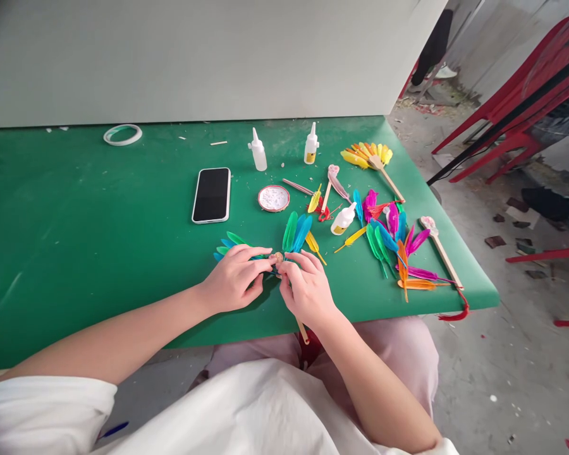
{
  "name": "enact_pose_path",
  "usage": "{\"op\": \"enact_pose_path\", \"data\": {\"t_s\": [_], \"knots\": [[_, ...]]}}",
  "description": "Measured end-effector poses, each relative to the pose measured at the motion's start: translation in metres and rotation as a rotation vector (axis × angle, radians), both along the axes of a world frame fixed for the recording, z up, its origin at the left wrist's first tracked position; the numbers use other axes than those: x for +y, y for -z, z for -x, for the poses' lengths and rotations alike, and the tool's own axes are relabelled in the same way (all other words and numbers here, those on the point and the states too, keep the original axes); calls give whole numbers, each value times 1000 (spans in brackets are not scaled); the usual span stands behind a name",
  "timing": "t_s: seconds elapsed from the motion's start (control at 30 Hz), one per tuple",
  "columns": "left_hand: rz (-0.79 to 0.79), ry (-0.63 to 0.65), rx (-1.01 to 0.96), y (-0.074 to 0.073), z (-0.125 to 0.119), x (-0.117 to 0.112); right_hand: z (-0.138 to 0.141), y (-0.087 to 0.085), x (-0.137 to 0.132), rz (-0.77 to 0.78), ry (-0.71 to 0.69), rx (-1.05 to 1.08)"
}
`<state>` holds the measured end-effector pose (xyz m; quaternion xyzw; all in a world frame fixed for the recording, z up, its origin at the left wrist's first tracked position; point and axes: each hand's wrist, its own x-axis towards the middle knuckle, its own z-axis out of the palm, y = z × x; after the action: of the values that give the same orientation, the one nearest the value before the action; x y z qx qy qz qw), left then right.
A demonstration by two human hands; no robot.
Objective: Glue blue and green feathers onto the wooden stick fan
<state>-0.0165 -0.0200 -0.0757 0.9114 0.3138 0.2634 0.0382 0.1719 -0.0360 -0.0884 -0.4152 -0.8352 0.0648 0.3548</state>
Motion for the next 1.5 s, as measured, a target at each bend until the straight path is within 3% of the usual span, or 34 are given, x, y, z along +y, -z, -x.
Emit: {"op": "enact_pose_path", "data": {"t_s": [0.6, 0.73, 0.87, 1.0, 1.17, 1.5], "knots": [[10, 5, 25, -8, -5, -3, 4, -2, 0, 3, -12, -135], [21, 0, 39, -6, -5, -4, 2, -3, 1, 16, -19, -60], [7, -6, 35, -2, -6, -3, -3, -5, 0, 53, 27, 154], [-14, -33, 60, -2, -10, -3, -9, -7, -3, 93, 102, 331], [-20, -74, 86, -3, -15, -3, -24, -5, 1, 95, 299, 423], [-65, -31, 100, 3, -21, -3, -116, -13, 12, 285, 731, 808]]}}
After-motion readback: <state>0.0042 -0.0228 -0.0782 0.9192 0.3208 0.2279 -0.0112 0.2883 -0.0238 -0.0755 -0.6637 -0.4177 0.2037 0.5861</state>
